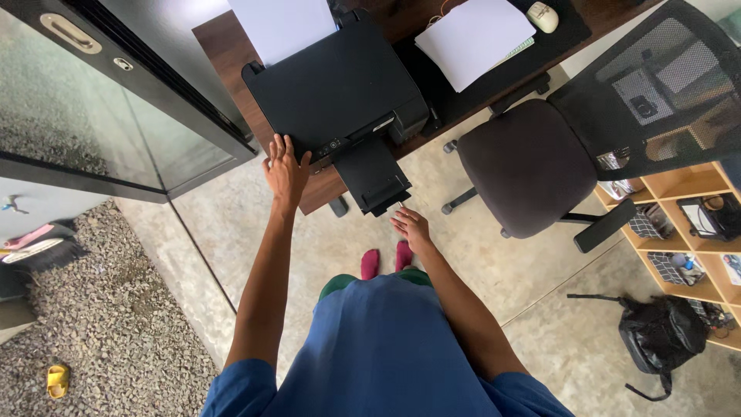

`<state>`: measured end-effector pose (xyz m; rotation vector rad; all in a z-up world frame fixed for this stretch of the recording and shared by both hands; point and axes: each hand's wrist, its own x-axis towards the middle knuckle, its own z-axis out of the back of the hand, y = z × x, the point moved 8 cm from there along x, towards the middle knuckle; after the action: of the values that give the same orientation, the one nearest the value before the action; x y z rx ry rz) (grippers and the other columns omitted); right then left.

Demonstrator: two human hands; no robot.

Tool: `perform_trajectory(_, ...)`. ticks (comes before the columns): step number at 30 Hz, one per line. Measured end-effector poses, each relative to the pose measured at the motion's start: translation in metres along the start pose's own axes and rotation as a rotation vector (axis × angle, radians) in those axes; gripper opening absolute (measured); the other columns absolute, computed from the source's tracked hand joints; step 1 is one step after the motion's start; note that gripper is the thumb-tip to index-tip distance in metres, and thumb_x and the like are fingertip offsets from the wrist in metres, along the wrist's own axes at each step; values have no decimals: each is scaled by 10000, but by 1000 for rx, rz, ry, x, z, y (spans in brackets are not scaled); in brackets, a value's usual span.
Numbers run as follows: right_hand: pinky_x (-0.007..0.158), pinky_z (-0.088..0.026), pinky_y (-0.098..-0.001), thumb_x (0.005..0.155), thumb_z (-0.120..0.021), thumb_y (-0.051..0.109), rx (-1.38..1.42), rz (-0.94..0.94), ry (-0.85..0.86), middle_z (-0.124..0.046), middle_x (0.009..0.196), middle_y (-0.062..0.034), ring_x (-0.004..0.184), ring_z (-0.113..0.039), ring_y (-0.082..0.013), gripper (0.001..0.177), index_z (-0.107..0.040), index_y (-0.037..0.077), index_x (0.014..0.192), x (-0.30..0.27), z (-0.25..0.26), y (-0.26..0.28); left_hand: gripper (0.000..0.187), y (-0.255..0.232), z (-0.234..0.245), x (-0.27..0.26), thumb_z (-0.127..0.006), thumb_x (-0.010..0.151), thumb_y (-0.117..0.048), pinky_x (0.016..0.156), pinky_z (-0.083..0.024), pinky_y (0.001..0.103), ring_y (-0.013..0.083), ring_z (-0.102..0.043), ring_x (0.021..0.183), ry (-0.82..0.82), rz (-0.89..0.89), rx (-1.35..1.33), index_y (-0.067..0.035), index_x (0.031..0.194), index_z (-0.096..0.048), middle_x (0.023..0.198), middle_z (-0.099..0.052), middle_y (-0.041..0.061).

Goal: The person opens the printer cover, adjusts internal components, and closes the cover. They then gather sheets of paper, place them into the printer's input tray, and retrieve printed sheets from the output tray.

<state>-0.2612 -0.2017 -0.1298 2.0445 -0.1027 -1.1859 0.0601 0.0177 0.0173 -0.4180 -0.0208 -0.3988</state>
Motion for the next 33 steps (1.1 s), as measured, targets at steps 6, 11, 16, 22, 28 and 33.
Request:
perform_trajectory(6, 902, -557, -360, 1003, -623, 166, -1, -56, -11, -684, 1291, -75, 1133, -708, -256, 331, -603, 111, 1329, 7, -11, -3, 695, 2, -2, 0, -678, 970, -447, 1097, -364, 523, 330, -423, 1457, 8, 15, -4, -17, 1493, -520, 1588, -445, 179)
perform_trajectory(11, 891, -554, -360, 1006, -612, 159, 16, -80, -9, -680, 1282, -78, 1140, -712, -271, 330, -589, 110, 1332, 13, -20, -6, 697, 2, -3, 1, -678, 974, -452, 1107, -352, 532, 329, -418, 1460, -9, 6, 1, -17, 1494, -517, 1586, -444, 180)
perform_trajectory(16, 878, -566, -372, 958, -661, 121, 9, -34, 20, -692, 1257, -79, 1100, -734, -288, 351, -616, 72, 1302, 5, -20, 0, 688, 0, 4, 1, -685, 958, -452, 1109, -326, 555, 338, -395, 1453, 12, 27, -1, -30, 1478, -527, 1581, -458, 168)
perform_trajectory(22, 841, -563, -399, 920, -707, 162, -68, -93, -118, -748, 1144, -39, 1013, -744, -244, 336, -675, 97, 1248, -25, 40, -5, 696, -9, 18, 2, -784, 870, -344, 1164, -342, 539, 376, -413, 1451, -74, 48, -233, -27, 1442, -545, 1574, -467, 200)
perform_trajectory(28, 784, -555, -388, 932, -671, 189, 172, 75, -274, -749, 1113, -51, 967, -749, -254, 306, -671, 107, 1227, -72, 138, 15, 524, -78, 18, -33, -719, 963, -156, 1086, -364, 594, 428, -495, 1392, -260, -95, -247, -47, 1455, -577, 1543, -521, 219)
perform_trajectory(33, 755, -559, -370, 958, -662, 190, 97, 216, -577, -769, 1110, -56, 940, -753, -245, 285, -710, 89, 1221, -132, 230, 39, 455, -175, -29, -77, -682, 968, -156, 1054, -389, 595, 404, -519, 1348, -99, -315, -424, -45, 1399, -589, 1467, -555, 201)
